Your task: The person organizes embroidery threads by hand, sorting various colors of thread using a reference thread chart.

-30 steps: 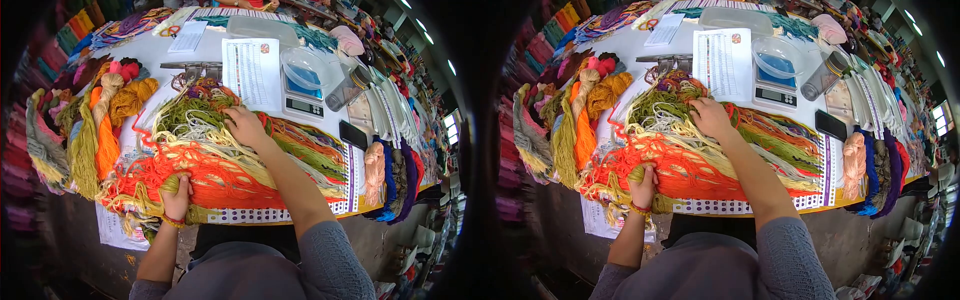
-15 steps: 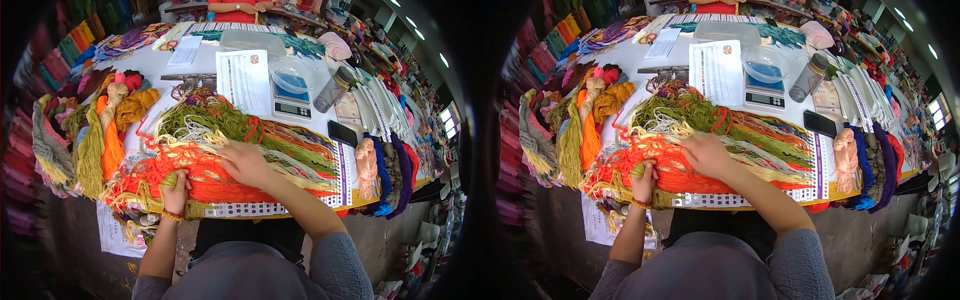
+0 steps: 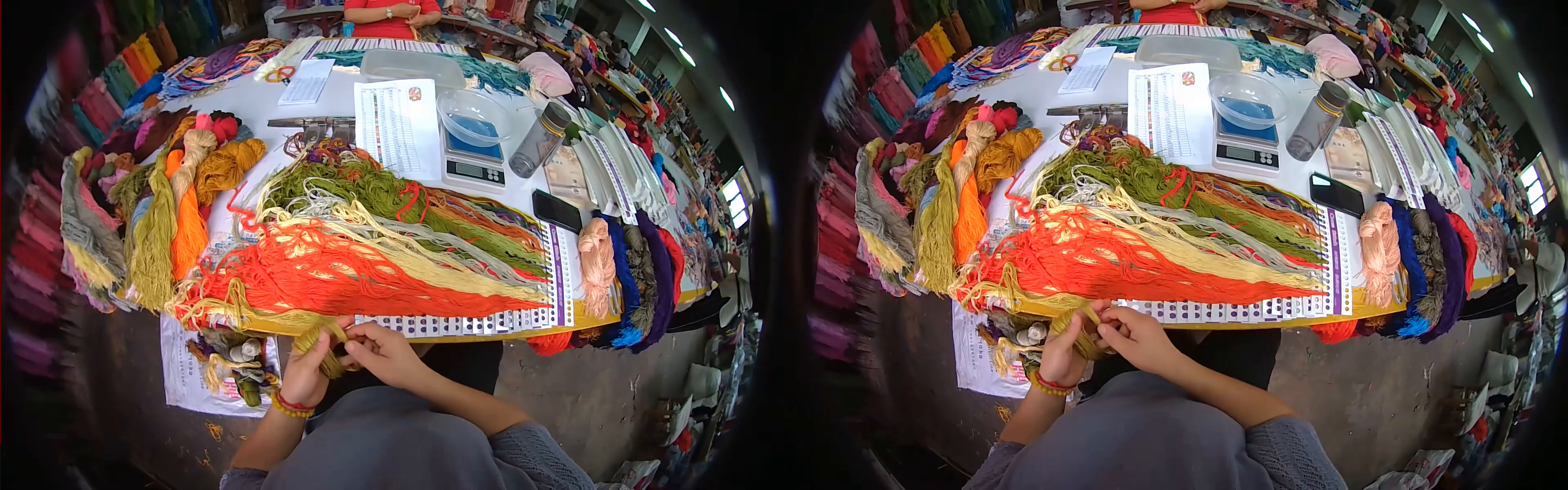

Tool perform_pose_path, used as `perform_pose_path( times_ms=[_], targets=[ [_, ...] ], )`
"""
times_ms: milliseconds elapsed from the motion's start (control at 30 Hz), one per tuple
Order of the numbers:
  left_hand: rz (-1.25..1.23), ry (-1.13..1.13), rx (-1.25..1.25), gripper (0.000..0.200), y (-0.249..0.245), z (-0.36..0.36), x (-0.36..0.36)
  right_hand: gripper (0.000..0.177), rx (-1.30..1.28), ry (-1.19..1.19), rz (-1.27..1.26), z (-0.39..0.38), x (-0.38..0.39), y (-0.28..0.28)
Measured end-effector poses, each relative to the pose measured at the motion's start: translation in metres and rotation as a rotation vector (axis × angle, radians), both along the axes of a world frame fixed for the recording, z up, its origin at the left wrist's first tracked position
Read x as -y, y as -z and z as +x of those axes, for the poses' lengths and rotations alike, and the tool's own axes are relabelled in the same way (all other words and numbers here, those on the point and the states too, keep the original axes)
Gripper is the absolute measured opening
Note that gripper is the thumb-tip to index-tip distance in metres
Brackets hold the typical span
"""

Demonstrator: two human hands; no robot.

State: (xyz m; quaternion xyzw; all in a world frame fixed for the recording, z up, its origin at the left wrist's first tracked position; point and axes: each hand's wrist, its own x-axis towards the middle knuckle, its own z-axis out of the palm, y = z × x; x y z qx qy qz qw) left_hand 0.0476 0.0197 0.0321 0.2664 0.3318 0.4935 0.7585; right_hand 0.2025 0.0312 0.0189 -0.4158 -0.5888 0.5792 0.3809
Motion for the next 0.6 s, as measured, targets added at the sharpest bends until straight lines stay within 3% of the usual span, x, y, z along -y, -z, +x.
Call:
perform_pose_path(
  times_ms=[167, 233, 433, 600],
  targets=[
    [0.018, 0.110, 0.018, 0.041, 0.005, 0.005, 0.007, 0.021, 0.037, -0.043, 0.003, 0.005, 0.007, 0.007],
    [0.012, 0.141, -0.024, 0.041, 0.000, 0.013, 0.010, 0.017, -0.116, -0.037, -0.261, 0.007, 0.010, -0.012],
    [0.099, 0.215, -0.028, 0.038, 0.009, 0.011, 0.012, 0.015, -0.244, -0.012, -0.377, 0.013, 0.016, 0.000],
    [0.070, 0.084, -0.169, 0.031, -0.004, 0.020, 0.020, 0.019, -0.270, -0.014, -0.352, 0.011, 0.023, -0.002]
  ],
)
